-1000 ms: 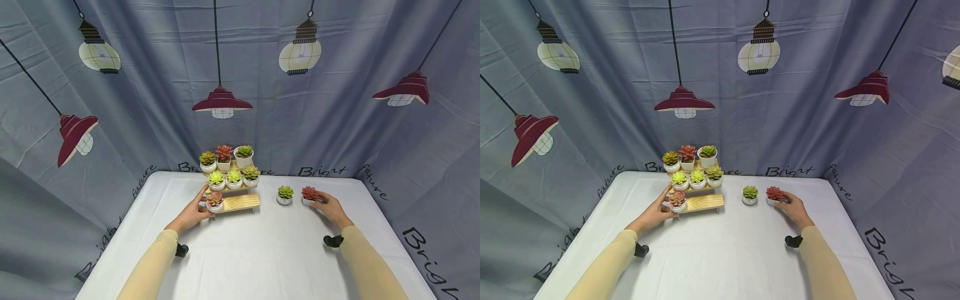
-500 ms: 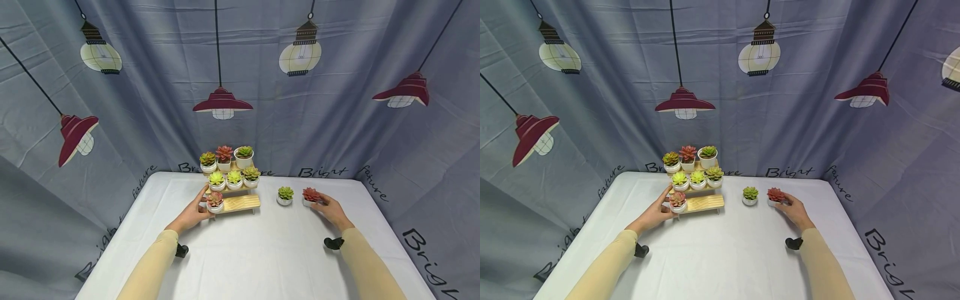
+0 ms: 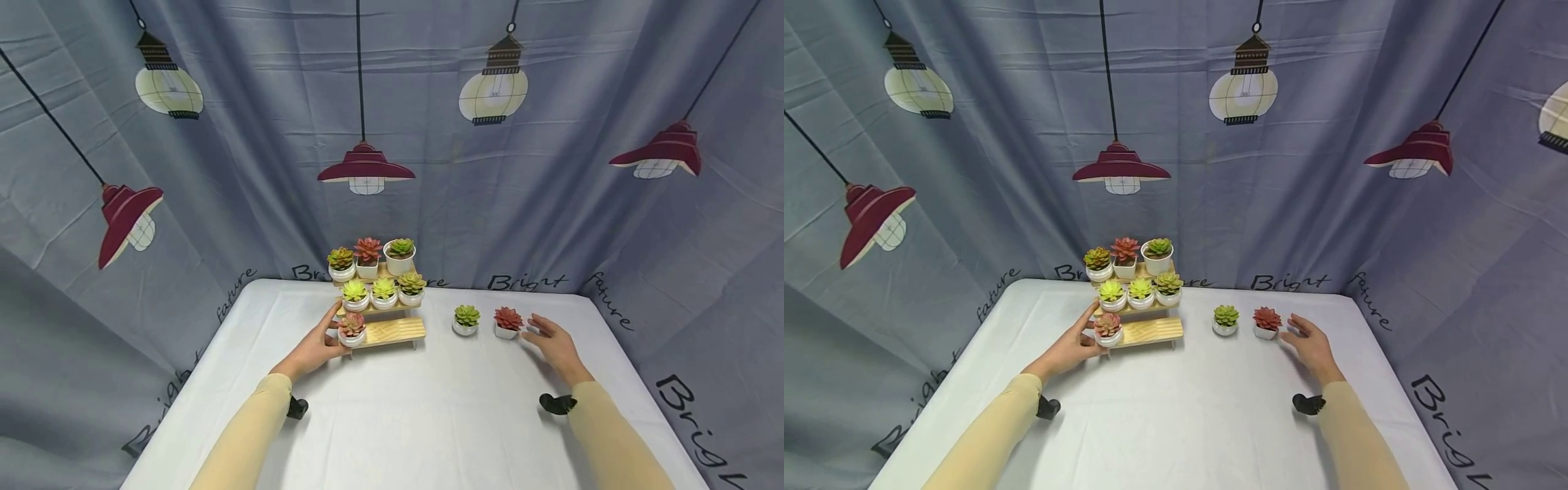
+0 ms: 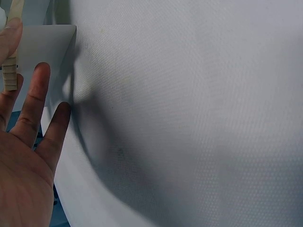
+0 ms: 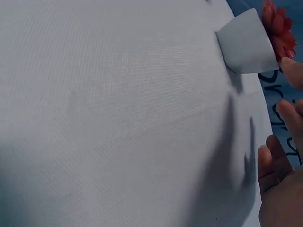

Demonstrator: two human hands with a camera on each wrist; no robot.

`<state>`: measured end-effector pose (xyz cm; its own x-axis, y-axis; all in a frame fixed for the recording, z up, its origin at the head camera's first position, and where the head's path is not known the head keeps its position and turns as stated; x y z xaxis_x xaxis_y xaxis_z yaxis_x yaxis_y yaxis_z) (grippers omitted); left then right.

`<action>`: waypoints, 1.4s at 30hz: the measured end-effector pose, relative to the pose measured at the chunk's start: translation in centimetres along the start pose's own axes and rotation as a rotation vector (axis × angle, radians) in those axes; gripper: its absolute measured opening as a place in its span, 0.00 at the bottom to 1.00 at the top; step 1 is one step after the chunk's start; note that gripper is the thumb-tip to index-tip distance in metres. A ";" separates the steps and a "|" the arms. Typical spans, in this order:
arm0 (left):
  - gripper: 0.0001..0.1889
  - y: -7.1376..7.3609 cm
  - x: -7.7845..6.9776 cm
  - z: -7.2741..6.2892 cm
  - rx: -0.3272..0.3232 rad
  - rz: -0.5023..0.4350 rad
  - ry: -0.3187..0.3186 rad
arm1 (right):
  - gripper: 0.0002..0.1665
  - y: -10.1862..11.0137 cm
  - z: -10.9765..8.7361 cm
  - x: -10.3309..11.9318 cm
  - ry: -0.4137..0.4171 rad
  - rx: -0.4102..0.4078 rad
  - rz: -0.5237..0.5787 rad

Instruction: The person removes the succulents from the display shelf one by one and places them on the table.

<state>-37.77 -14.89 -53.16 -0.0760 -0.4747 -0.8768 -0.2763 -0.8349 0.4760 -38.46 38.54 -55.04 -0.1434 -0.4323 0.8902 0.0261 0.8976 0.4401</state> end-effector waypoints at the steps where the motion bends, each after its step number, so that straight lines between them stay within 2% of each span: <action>1: 0.60 0.0 0.0 0.0 0.000 -0.003 -0.001 | 0.48 0.3 -0.2 0.0 -0.002 -0.020 0.020; 8: 0.60 0.1 -0.2 -0.1 -0.010 -0.006 -0.009 | 0.49 1.4 -1.0 0.6 0.000 -0.115 0.067; 13: 0.60 0.0 -0.2 0.0 -0.007 -0.003 -0.004 | 0.46 1.9 -1.7 1.5 0.030 -0.169 0.082; 20: 0.61 0.1 -0.2 0.0 -0.007 0.010 -0.006 | 0.40 1.4 -2.8 4.7 0.148 -0.230 0.123; 27: 0.60 0.1 -0.2 0.0 -0.004 -0.001 -0.014 | 0.37 -1.4 -3.7 7.9 0.203 -0.172 0.160; 32: 0.59 0.1 -0.2 0.1 -0.001 0.003 -0.021 | 0.35 -3.9 -4.1 9.8 0.282 -0.086 0.246; 42: 0.60 0.1 -0.1 0.1 0.003 0.001 -0.018 | 0.33 -8.6 -5.0 12.0 0.362 0.023 0.173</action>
<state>-37.88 -14.86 -53.03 -0.0938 -0.4699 -0.8777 -0.2790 -0.8339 0.4763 -35.51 25.14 -47.55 0.2195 -0.2731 0.9366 -0.0032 0.9598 0.2806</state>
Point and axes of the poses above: each hand's wrist, its own z-axis towards the middle knuckle, its own y-axis out of the back of the hand, x = y × z, the point moved 10 cm from there along z, towards the middle knuckle, and after that the axes turned 1 degree about z, right-handed, at the moved point
